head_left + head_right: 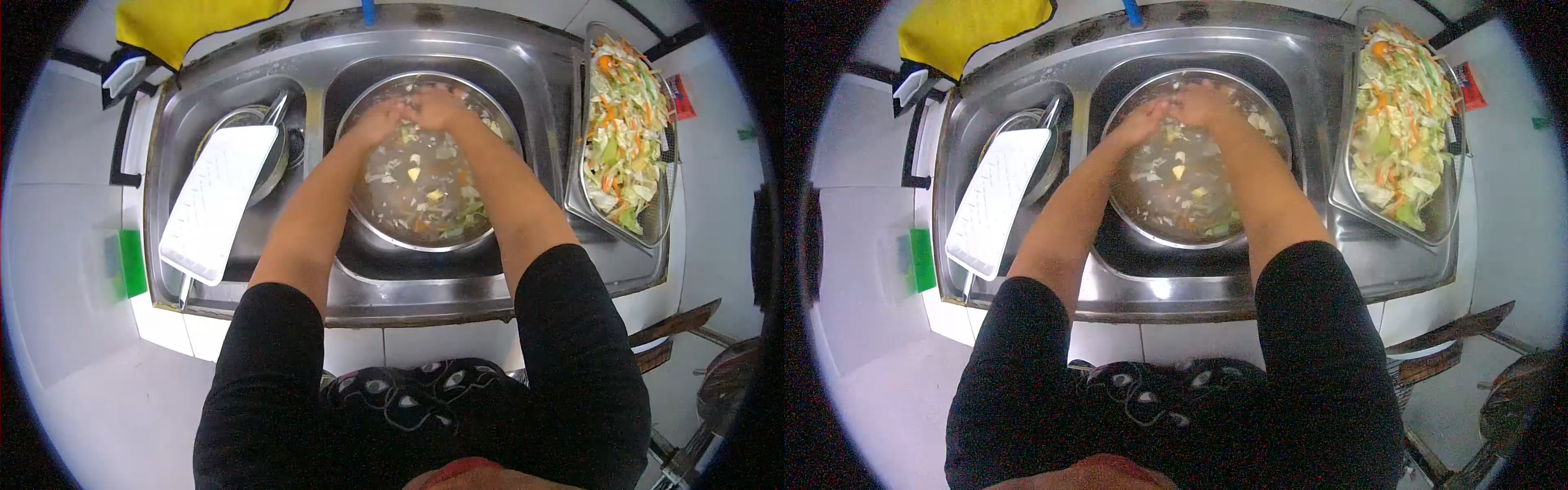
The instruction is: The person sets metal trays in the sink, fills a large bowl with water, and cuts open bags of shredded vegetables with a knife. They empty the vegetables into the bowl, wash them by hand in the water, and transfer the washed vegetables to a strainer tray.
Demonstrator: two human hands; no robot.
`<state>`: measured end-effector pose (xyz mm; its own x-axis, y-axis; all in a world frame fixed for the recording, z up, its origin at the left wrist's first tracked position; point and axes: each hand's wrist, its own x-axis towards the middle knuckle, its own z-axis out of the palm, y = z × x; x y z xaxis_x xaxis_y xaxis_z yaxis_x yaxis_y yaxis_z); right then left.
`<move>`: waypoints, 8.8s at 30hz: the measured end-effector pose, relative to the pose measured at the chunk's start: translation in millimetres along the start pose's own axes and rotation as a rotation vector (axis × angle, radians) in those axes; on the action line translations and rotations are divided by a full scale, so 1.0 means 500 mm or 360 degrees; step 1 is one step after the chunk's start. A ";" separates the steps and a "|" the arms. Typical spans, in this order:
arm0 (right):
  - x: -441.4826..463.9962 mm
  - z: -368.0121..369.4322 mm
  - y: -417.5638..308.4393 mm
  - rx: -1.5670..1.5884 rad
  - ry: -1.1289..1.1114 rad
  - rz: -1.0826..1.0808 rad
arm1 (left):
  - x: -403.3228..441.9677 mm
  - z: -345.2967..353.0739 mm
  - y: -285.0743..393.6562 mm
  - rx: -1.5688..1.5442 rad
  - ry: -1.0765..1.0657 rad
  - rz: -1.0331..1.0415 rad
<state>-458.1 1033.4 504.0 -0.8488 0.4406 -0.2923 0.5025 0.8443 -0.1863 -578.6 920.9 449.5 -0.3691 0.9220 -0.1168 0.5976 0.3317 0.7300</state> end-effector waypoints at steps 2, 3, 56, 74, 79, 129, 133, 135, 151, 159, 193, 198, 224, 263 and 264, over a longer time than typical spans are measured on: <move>0.001 0.017 0.005 0.0022 -0.0098 0.0158 | 0.004 0.024 -0.011 -0.0201 -0.0152 -0.0227; -0.009 0.017 0.005 0.0035 -0.0133 0.0200 | -0.010 0.031 0.007 -0.0342 -0.0207 -0.0367; -0.424 -0.167 0.060 0.2464 0.2000 0.0367 | -0.178 0.111 0.645 -0.1807 0.0465 0.0294; -0.681 -0.215 0.406 0.0562 0.1267 0.1510 | 0.005 0.208 0.860 -0.0427 -0.0436 0.0647; -0.642 -0.172 0.423 0.0404 0.1550 0.1509 | -0.052 0.097 0.747 -0.1077 -0.0371 0.0388; -0.232 0.139 -0.059 0.3253 0.0846 0.0511 | -0.192 0.201 0.250 -0.1923 0.0603 -0.0597; -0.299 -0.017 -0.084 0.3864 0.0767 0.0463 | -0.197 0.127 0.337 -0.0779 0.0710 -0.0190; -0.327 -0.043 -0.127 0.3917 0.0986 0.0184 | -0.181 0.121 0.348 -0.0531 0.0813 -0.0121; -0.527 -0.300 0.231 0.1781 0.2299 0.0587 | -0.093 0.147 0.794 -0.0895 0.0017 0.0982; -0.579 -0.215 0.369 0.0732 0.1197 0.1116 | -0.008 0.242 0.709 0.0518 -0.0074 0.1040; -0.122 0.029 0.054 0.0456 0.0017 0.0247 | -0.085 0.012 0.127 0.0631 -0.0396 0.0070; -0.141 0.084 0.057 0.0454 -0.0325 -0.0038 | -0.090 0.081 0.105 0.0234 -0.0620 0.0015; -0.162 0.329 -0.068 0.2102 -0.0946 0.0078 | -0.289 -0.016 0.180 0.0553 -0.0870 -0.0101; -0.378 0.141 -0.074 0.0539 -0.0223 -0.0893 | -0.105 0.118 0.296 -0.1040 -0.1095 -0.0376; -0.375 0.137 -0.072 0.0573 -0.0267 -0.0910 | -0.082 0.099 0.302 -0.0982 -0.1053 -0.0321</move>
<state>-306.0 899.4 501.3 -0.9742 -0.1204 -0.1911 0.0322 0.7633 -0.6452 -438.0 943.1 530.9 0.1703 0.8475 -0.5027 0.0116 0.5084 0.8611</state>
